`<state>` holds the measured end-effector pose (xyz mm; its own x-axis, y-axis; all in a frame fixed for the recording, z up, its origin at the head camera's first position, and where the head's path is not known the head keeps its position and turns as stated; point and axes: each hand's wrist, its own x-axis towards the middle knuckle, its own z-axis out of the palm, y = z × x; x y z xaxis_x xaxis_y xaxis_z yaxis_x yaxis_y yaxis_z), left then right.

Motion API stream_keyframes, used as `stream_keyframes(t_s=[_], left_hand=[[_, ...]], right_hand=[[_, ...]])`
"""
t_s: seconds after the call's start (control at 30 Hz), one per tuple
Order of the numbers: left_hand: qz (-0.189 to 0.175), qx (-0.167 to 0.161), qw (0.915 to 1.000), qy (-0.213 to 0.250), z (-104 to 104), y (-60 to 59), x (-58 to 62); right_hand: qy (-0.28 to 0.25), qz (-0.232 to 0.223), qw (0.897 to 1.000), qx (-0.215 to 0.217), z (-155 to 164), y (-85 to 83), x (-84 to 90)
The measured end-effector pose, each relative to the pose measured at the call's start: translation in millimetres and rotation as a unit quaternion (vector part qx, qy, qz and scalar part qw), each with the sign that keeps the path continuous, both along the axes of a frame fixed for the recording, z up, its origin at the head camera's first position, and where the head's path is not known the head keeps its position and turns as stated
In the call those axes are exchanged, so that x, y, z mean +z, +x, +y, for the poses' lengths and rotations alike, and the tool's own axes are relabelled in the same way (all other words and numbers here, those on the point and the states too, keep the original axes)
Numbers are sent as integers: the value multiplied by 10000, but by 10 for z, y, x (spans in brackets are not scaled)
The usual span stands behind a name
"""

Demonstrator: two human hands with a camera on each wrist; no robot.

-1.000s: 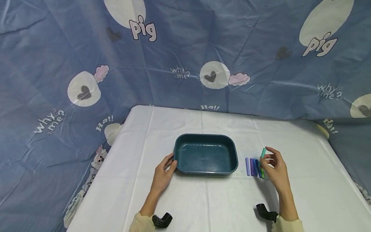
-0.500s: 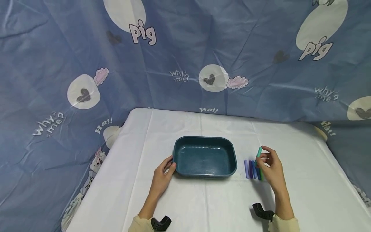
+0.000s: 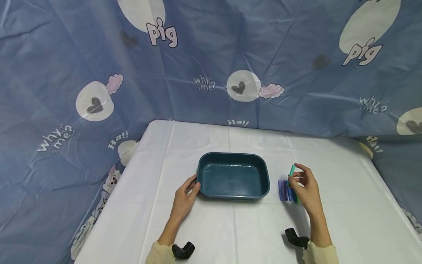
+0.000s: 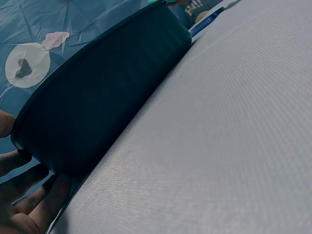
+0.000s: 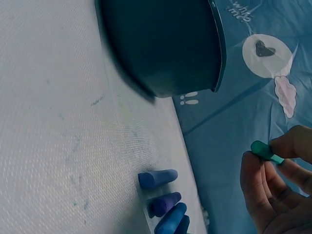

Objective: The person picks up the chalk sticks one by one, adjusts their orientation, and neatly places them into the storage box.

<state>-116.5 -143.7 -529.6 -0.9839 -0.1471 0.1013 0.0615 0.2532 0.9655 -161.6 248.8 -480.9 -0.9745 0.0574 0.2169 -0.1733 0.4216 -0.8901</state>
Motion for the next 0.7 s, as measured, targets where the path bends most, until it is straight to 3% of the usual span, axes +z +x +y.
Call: stream_keyframes(t_s=[0.57,0.7], left_hand=[[-23,-12,9999,-143,-4,-5,17],[-105,-93,9998,-128,20,11,114]], right_hand=[[-168,-49,9997,146,-34,-10,-2],[-118,-14,9998,154,-34,-10,-14]])
